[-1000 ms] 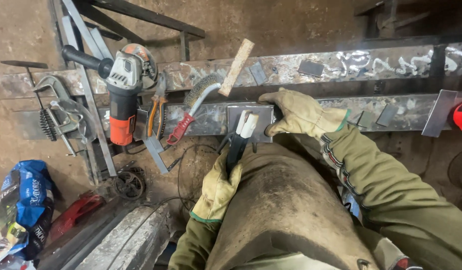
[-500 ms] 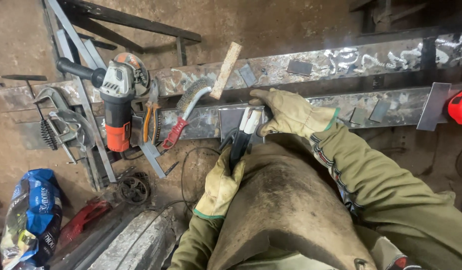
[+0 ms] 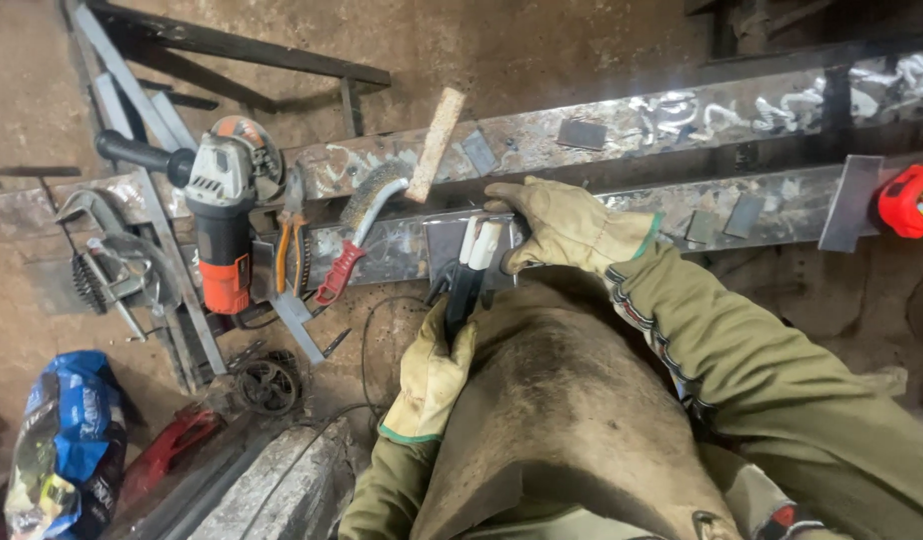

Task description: The person positions a small sheet-metal box on a steel workbench, tack welds its corner with a welding torch producing sparks, then repeatedly lifts, turns, and repositions the box to check its edges and fit, tapping it with a hammer and aligning it against the bench.

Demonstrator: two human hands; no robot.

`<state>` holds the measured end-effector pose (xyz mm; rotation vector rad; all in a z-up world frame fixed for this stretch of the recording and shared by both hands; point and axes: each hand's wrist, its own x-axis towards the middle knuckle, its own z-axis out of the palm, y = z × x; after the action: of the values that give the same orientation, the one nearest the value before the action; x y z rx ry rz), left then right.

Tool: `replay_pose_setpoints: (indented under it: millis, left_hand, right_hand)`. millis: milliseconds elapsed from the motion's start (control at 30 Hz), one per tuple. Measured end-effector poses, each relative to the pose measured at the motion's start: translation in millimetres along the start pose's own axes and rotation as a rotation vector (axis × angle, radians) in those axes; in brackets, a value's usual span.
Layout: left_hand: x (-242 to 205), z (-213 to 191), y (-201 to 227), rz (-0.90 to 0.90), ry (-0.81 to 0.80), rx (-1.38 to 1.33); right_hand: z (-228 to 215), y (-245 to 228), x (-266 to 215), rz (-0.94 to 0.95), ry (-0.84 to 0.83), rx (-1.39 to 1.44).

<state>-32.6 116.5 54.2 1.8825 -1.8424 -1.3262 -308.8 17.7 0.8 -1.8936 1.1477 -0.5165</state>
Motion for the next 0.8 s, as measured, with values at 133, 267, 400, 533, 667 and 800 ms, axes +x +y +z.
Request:
replay_pose_setpoints:
  millis: [133, 267, 400, 533, 667, 800]
  left_hand:
    - [0.6, 5.7, -11.0, 0.07, 0.059, 0.082]
    - [0.8, 7.4, -14.9, 0.124, 0.069, 0.05]
    - [0.2, 6.8, -11.1, 0.17, 0.055, 0.035]
    - [-0.3, 4.4, -2.1, 0.081, 0.043, -0.015]
    - [-0.3, -0.6, 11.8, -0.034, 0.033, 0.033]
    - [0.5, 2.9, 5.0, 0.004, 0.053, 0.041]
  right_hand:
    - [-5.0, -1.3, -1.8, -0.015, -0.033, 0.036]
    - [-4.6, -2.5, -0.1, -0.013, -0.055, 0.005]
    - [-3.1, -3.3, 0.2, 0.005, -0.067, 0.073]
    - [2.1, 3.3, -0.7, -0.003, -0.055, 0.046]
    - [-3.7, -4.1, 1.2, 0.073, -0.086, 0.041]
    - [7.6, 6.5, -1.5, -0.002, -0.054, 0.031]
